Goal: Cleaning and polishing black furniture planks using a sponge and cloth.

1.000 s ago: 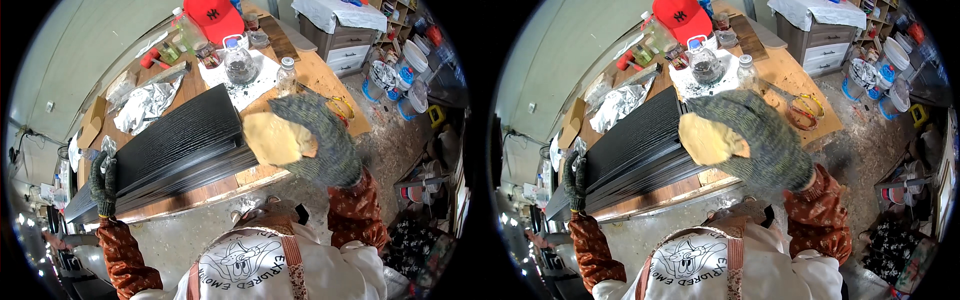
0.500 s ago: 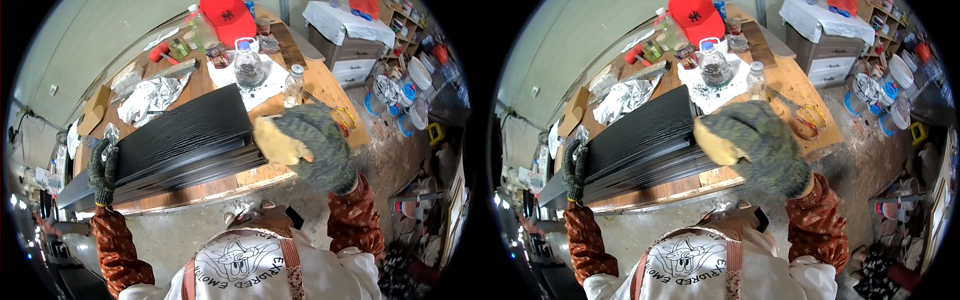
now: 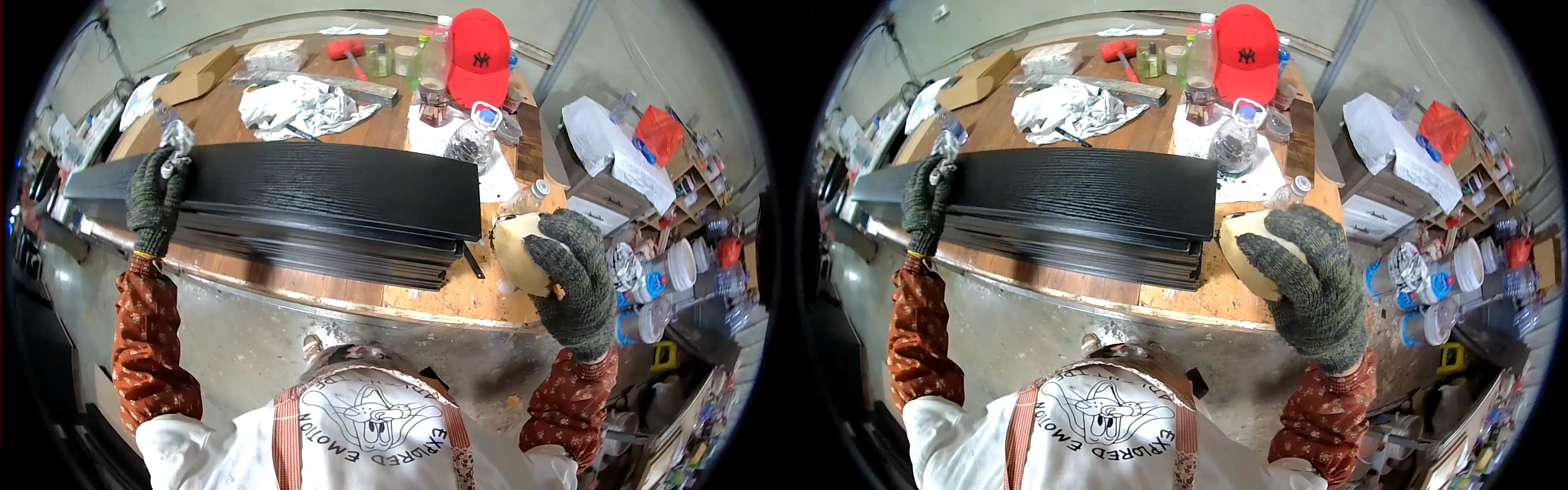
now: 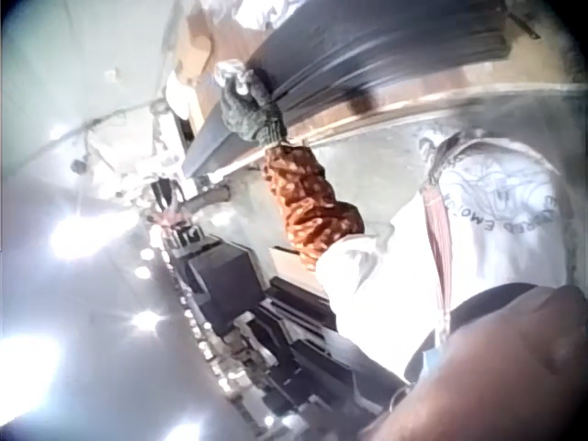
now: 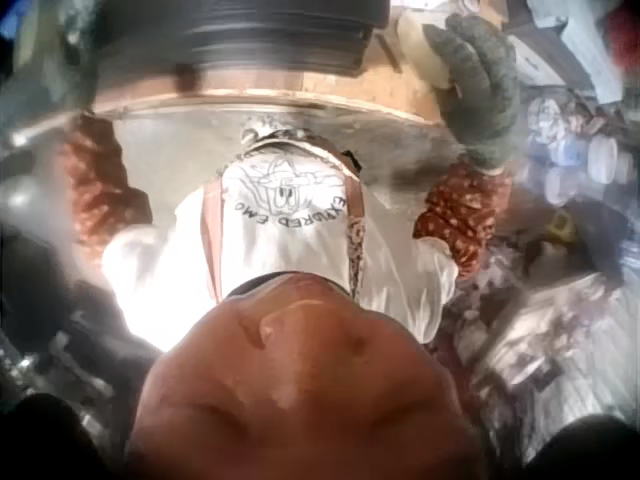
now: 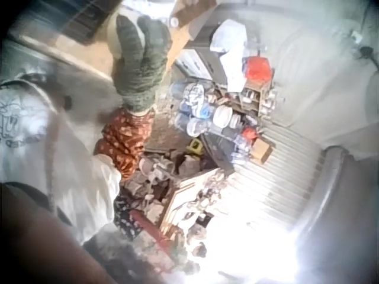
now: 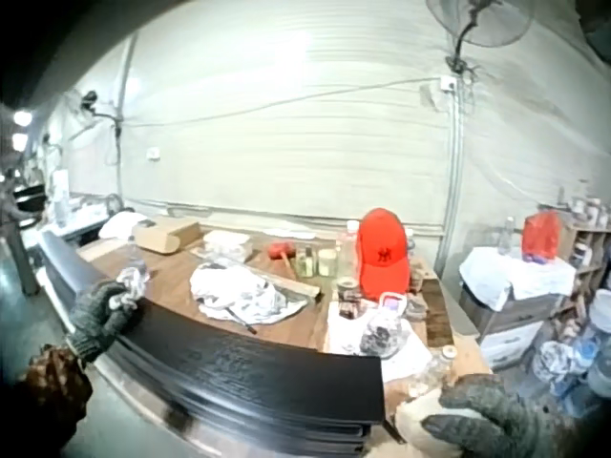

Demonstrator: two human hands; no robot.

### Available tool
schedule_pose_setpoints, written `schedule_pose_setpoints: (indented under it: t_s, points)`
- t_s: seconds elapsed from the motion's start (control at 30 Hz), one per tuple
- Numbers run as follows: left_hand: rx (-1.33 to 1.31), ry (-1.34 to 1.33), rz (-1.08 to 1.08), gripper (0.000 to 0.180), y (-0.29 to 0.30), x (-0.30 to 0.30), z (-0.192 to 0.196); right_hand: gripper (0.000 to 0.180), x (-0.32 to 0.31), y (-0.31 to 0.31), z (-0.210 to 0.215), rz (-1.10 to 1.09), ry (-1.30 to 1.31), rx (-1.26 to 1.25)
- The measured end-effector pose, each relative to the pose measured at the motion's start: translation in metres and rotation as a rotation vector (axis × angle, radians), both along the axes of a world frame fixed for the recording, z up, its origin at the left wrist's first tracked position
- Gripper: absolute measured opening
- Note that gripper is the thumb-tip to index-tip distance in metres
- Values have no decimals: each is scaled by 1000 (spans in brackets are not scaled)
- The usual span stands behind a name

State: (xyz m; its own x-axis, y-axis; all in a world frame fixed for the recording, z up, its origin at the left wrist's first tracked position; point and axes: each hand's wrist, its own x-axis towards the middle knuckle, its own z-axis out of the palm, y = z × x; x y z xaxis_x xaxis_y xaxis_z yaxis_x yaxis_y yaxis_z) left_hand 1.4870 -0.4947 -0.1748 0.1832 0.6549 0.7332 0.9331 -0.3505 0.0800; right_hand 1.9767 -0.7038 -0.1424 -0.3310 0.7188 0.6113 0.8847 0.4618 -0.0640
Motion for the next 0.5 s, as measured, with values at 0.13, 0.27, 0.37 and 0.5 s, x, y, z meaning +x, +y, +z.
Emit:
schedule_pose_setpoints:
  t_s: [0.13,0.27,0.37,0.5]
  points:
    - [168,-236,-2,35,-30,-59,-35,48,-8,14,24,136,-81,-150]
    - [191,-533,227,38,-89,-88,-91,48,-6,31,33,326,-137,-245]
    - [103,-830,504,44,-129,-106,-165,52,-9,51,41,434,-246,-293]
    - [25,-969,686,46,-178,-107,-213,56,-25,73,53,567,-300,-350]
